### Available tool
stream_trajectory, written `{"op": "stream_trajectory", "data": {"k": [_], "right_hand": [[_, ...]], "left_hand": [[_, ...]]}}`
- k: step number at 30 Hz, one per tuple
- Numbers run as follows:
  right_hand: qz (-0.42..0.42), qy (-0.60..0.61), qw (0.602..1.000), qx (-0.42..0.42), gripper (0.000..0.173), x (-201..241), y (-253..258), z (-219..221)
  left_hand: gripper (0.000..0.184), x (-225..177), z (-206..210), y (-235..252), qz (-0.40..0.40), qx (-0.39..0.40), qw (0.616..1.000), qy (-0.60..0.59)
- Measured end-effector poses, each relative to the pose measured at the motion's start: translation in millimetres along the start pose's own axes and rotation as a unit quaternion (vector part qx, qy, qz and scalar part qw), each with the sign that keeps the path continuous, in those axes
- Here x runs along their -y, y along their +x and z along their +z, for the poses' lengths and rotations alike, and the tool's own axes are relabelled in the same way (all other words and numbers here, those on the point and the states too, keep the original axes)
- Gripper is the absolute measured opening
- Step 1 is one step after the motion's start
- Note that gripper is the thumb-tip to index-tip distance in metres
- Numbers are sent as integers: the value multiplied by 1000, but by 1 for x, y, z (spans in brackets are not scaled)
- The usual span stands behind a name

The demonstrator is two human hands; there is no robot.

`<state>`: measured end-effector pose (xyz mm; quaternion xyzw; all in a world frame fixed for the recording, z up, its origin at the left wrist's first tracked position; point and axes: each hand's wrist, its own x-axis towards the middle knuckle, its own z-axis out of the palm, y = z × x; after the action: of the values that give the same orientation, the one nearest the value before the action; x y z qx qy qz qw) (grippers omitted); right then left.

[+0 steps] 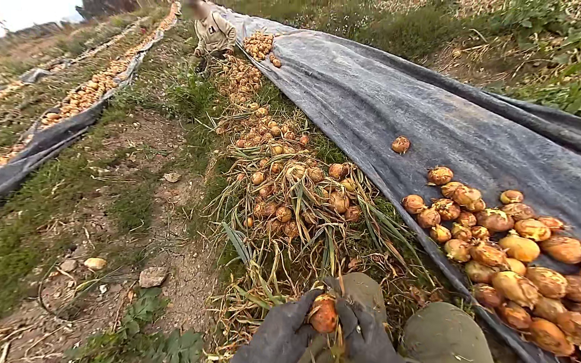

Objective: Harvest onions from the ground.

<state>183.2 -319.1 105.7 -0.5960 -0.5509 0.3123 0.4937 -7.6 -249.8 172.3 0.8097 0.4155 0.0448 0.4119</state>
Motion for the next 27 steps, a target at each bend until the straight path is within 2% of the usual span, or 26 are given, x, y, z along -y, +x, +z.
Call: {"op": "stream_trajectory", "data": {"k": [1,2,3,5,6,7,8,9,10,11,13,15,17,19,21,23,25,27], "right_hand": [[-78,-60,994,-45,45,-8,-2,-1],[-121,-72,987,-74,47,-11,-3,-6],[-115,-44,989,-87,47,-8,-5,-14],[-15,5,994,-111,46,-2,-10,-27],[49,-35,993,-98,47,-4,-11,-33],[118,-98,987,-45,53,-8,-12,-39],[183,-144,971,46,61,-12,-10,-44],[212,-164,956,120,67,-19,-9,-43],[211,-156,952,158,69,-24,-10,-38],[196,-121,961,156,67,-28,-11,-32],[186,-12,977,99,59,-31,-11,-19],[198,54,977,54,51,-34,-8,-11],[171,58,981,68,46,-44,-11,-13],[158,41,985,52,50,-47,-3,-23],[93,-43,995,2,56,-47,13,-48],[88,-65,990,-89,55,-39,41,-84],[113,-42,977,-173,58,-37,70,-122],[136,43,951,-274,52,-32,93,-146]], "left_hand": [[50,-3,0,-2,-30,24,999,10],[38,-4,1,-3,-55,33,998,7],[32,-3,1,-2,-73,28,997,4],[37,-7,-4,1,-97,-2,995,17],[40,-11,-7,3,-99,-23,995,25],[42,-17,-8,6,-89,-44,994,38],[44,-24,-9,9,-73,-56,994,64],[45,-33,-10,13,-61,-53,992,94],[46,-41,-11,19,-60,-30,990,125],[44,-46,-10,26,-60,-4,986,153],[43,-46,0,41,-68,79,974,199],[44,-44,14,53,-44,171,959,220],[45,-38,26,61,0,215,950,228],[44,-29,20,74,-37,195,955,218],[43,-6,0,95,-167,131,950,230],[41,41,-15,114,-267,107,922,259],[37,85,-21,131,-304,127,906,265],[47,109,-24,160,-304,80,921,232]]}}
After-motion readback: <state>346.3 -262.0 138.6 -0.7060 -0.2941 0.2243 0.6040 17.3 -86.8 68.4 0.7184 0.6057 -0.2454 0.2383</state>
